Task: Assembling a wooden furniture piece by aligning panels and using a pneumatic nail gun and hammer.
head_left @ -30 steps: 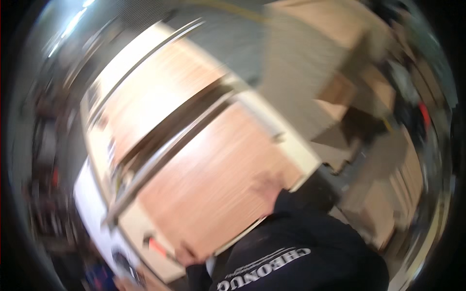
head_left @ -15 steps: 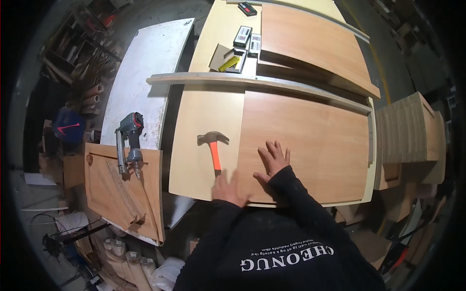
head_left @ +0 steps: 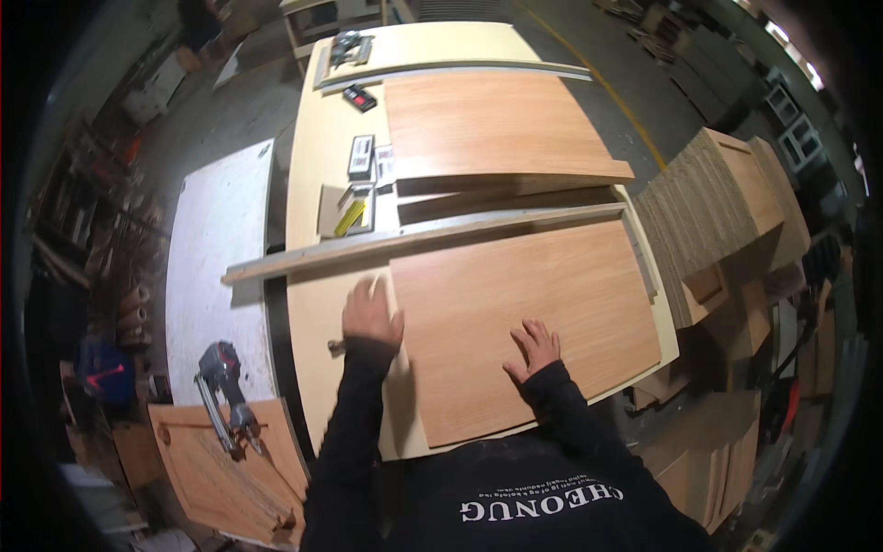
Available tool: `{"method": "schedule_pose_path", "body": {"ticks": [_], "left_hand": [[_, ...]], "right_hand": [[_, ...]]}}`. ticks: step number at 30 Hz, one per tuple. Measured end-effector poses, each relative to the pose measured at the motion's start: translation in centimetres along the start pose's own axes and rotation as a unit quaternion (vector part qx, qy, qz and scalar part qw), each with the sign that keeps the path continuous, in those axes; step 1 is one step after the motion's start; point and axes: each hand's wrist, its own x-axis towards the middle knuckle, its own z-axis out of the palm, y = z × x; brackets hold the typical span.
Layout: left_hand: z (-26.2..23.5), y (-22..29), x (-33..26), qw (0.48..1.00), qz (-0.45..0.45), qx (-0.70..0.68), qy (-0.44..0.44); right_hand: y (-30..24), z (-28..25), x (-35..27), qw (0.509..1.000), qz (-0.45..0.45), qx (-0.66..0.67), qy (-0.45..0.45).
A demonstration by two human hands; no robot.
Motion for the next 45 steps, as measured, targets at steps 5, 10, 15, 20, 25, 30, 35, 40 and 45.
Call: {"method": "schedule_pose_path", "body": {"ticks": [5,10,15,20,25,30,35,40,45], "left_hand": [[6.1,3.7,18.8,0.989,0.145,0.001,0.025],[11.2,2.4,27.3,0.975,0.100,0.126,-0.155],[9.2,1.8,24.6,0.967,0.210,-0.143,-0.016],[8.5,-1.4,12.2,0.969,0.177,-0.172,0.017],[9.2,-4.1,4.7,0.977,0.122,-0.173,-0.019],[11.7,-0.8,6.2,0.979,0.148,-0.115,0.084],[13.2,2.2,7.2,0.981,0.118,-0.132,0.082],[12.6,2.7,7.2,0.985,0.117,-0.064,0.112],[12.3,1.7,6.0,0.985,0.009,-0.110,0.131]], "right_hand": [[0.7,1.1,-1.2,0.997,-0.004,-0.058,0.043],[0.2,1.4,-1.2,0.999,-0.001,-0.035,0.029],[0.0,-0.1,-1.1,0.999,0.016,-0.018,0.043],[0.7,-0.4,-1.2,0.999,0.001,-0.018,0.041],[0.4,0.3,-0.9,0.999,-0.002,-0.032,0.038],[0.3,0.3,-0.8,0.998,-0.020,-0.046,0.034],[3.2,-0.4,1.0,0.998,-0.059,0.015,0.004],[12.0,-2.6,3.9,0.965,0.085,0.052,0.244],[22.7,-7.7,2.0,0.863,0.338,-0.049,0.372]]}}
